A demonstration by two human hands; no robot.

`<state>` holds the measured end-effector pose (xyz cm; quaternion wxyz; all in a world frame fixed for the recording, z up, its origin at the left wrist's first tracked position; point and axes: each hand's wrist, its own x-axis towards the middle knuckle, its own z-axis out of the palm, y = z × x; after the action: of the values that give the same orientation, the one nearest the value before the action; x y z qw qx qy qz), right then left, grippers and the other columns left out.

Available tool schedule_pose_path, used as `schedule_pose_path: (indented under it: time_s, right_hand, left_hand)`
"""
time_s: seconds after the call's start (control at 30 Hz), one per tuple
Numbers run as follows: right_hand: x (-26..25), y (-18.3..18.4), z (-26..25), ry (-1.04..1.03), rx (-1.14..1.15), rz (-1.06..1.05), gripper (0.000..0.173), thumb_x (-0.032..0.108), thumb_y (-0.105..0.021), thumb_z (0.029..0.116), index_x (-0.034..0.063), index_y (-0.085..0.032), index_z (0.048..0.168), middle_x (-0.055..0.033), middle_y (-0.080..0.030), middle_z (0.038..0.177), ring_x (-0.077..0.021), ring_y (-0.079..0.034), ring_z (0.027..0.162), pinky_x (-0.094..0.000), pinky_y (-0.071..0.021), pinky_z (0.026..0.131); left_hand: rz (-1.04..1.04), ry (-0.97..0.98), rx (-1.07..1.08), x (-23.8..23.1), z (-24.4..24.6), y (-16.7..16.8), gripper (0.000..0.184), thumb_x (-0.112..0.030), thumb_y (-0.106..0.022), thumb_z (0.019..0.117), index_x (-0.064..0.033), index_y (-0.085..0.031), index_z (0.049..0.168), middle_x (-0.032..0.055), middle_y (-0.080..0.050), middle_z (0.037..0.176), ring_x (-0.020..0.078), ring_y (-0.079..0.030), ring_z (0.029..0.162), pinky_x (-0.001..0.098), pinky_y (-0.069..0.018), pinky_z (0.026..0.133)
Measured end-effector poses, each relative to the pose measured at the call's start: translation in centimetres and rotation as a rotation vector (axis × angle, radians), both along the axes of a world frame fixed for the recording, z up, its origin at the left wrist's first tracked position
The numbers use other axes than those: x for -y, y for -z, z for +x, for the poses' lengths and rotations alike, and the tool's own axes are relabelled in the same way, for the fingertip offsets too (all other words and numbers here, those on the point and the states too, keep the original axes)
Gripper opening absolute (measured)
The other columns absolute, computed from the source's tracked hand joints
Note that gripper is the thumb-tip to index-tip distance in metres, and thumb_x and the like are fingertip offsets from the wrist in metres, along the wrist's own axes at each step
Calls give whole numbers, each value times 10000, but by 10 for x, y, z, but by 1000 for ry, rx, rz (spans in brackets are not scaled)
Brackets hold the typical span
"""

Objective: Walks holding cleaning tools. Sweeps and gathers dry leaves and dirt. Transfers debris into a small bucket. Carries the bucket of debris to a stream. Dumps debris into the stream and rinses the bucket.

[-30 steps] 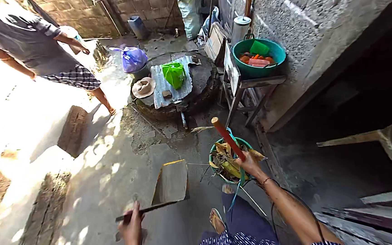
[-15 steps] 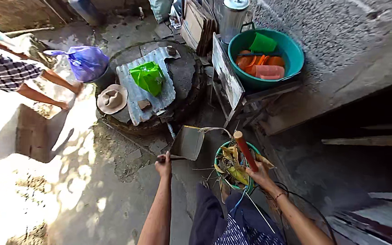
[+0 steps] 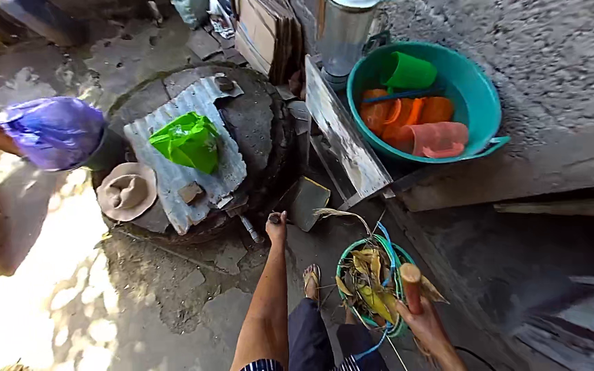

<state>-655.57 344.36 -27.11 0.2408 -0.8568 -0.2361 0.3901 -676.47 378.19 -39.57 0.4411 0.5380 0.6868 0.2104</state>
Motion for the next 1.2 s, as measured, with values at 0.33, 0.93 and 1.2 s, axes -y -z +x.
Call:
schedule_pose_path:
  time_s: [0.33,0.93,1.2]
  right_hand:
    - [9,-41,17,230,-87,4,226,146,-706,886,-52,-649,978,-139,-617,825,-233,-600,785,-456,-498,747]
    - [147,-114,139,594,69,219,346,251,-789,865,-45,-672,1000,-180,-674,907,-303,-654,882,-528,-517,829]
    - [178,-128,222,751,147,251,405,315,-792,889,-33,-681,1062,-159,-696,929,-256,-669,873,-483,-536,842]
  left_hand:
    - [-381,145,-173,40,-1,-39,423,-236,-618,1028,122,-597,1252,282,-644,1125,313,-638,912,481,-527,855]
    - [-714,1001,337,343,340,-265,255,-169,-517,1081,50,-643,1043,66,-662,819,106,-648,704,283,-566,676]
    - [-839,997,412,377,452,-261,145,-108,-575,1040,19,-632,997,54,-630,797,112,-610,698,286,-540,666]
